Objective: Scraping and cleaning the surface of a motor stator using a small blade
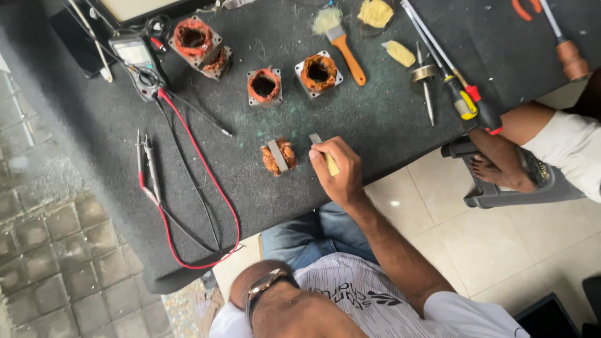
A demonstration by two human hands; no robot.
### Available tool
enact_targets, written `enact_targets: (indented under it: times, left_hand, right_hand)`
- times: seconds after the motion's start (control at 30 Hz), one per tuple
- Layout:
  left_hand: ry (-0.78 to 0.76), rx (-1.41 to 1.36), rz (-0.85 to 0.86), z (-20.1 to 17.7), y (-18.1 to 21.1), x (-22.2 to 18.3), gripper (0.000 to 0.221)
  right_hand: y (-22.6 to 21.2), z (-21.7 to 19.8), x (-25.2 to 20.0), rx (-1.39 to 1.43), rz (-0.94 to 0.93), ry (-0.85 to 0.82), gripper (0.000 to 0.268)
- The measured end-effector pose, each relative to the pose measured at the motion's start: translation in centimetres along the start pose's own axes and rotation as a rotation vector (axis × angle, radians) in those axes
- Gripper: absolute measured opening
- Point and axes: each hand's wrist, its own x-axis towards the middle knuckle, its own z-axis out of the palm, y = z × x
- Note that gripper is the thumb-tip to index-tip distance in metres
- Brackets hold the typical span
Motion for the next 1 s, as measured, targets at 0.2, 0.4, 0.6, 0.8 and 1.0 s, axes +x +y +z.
enact_targets:
  times: [0.2, 0.4, 0.6, 0.8, 1.0]
  left_hand:
    - [-0.063, -0.075, 0.084, -3.3, -0.8, -5.6, 0.074]
    - [0.228, 1.301, -0.562, -6.4, -5.7, -15.8, 0.033]
    - [0.298, 1.598, -0.649, -7.6, -9.2, -22.2, 0.086]
    - [0.211, 1.55, -0.541, -10.3, -10.1, -23.3, 0.086]
    - [0.332, 1.38, -0.742, -10.3, -9.4, -22.3, 0.079]
  right_hand:
    - [-1.6, -0.6, 0.0, -0.001, -0.006, -0.022, 0.01]
    - [-2.1, -1.3, -0.5, 0.051, 0.016, 0.045, 0.016]
    - [-1.9, -2.0, -1.4, 0.109, 0.053, -0.07, 0.034]
    - [-1.7, -1.7, -1.6, 0.109, 0.044, -0.062, 0.034]
    - [-1.1, -1.6, -1.9, 0.127, 0.025, -0.073, 0.032]
